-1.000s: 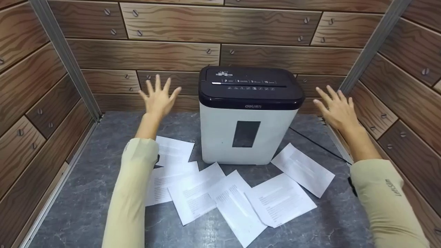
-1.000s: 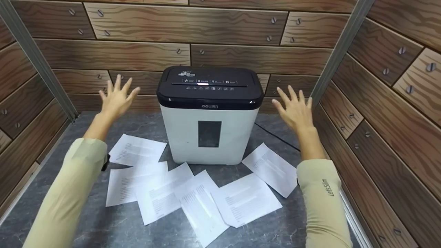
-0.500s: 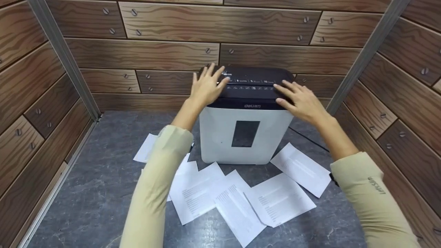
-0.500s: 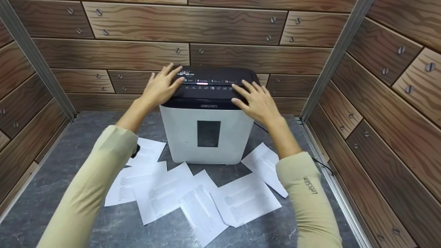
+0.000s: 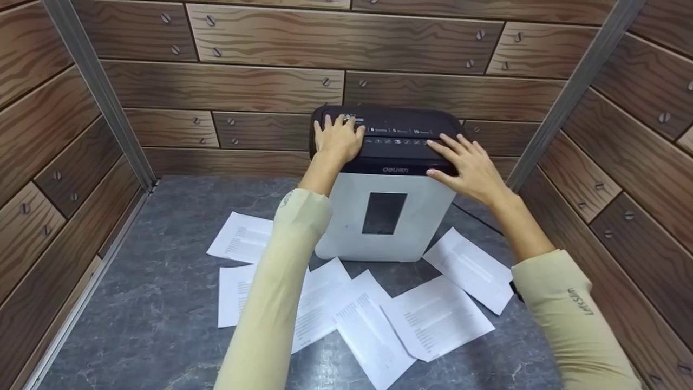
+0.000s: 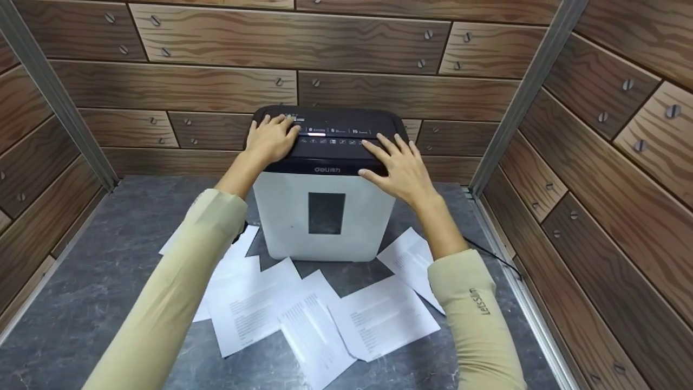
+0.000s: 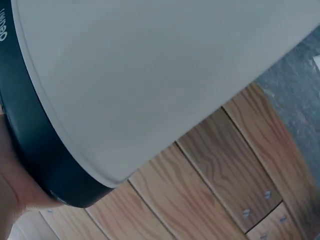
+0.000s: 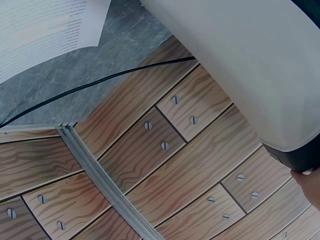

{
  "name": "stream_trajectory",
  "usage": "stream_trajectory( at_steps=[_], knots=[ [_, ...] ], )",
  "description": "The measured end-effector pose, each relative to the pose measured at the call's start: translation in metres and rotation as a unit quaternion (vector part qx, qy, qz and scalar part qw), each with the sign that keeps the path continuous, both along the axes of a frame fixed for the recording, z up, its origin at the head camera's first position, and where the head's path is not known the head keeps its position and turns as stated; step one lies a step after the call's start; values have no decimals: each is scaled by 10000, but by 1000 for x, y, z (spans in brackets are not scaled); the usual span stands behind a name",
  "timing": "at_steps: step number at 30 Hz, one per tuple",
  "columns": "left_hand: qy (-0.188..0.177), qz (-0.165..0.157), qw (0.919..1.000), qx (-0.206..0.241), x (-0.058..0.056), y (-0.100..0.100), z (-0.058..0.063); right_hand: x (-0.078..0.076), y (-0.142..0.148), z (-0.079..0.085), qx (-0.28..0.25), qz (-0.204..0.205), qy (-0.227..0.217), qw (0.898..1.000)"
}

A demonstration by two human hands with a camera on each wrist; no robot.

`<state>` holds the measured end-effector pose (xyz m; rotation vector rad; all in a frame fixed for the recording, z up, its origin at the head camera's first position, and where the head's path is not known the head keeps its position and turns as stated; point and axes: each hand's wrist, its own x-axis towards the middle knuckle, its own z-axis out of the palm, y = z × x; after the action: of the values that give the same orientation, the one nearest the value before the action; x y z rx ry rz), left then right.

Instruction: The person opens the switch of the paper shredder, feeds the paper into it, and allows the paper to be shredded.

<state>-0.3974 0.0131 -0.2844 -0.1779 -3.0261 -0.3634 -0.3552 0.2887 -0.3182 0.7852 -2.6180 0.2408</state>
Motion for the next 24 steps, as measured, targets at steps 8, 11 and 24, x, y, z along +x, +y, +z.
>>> stream_trajectory(
  at_steps=[8,11,24],
  knots=[
    [68,105,9981,-596,-8,11,3,-1,-1,-1,-141,12,72,9999],
    [12,148,9974,-703,-9,10,2,-2,-2,0,-185,38,68,9998],
    [-286,-294,9986,-339,-7,4,1,-1,-1,-2,-400,118,-25,9991]
  ],
)
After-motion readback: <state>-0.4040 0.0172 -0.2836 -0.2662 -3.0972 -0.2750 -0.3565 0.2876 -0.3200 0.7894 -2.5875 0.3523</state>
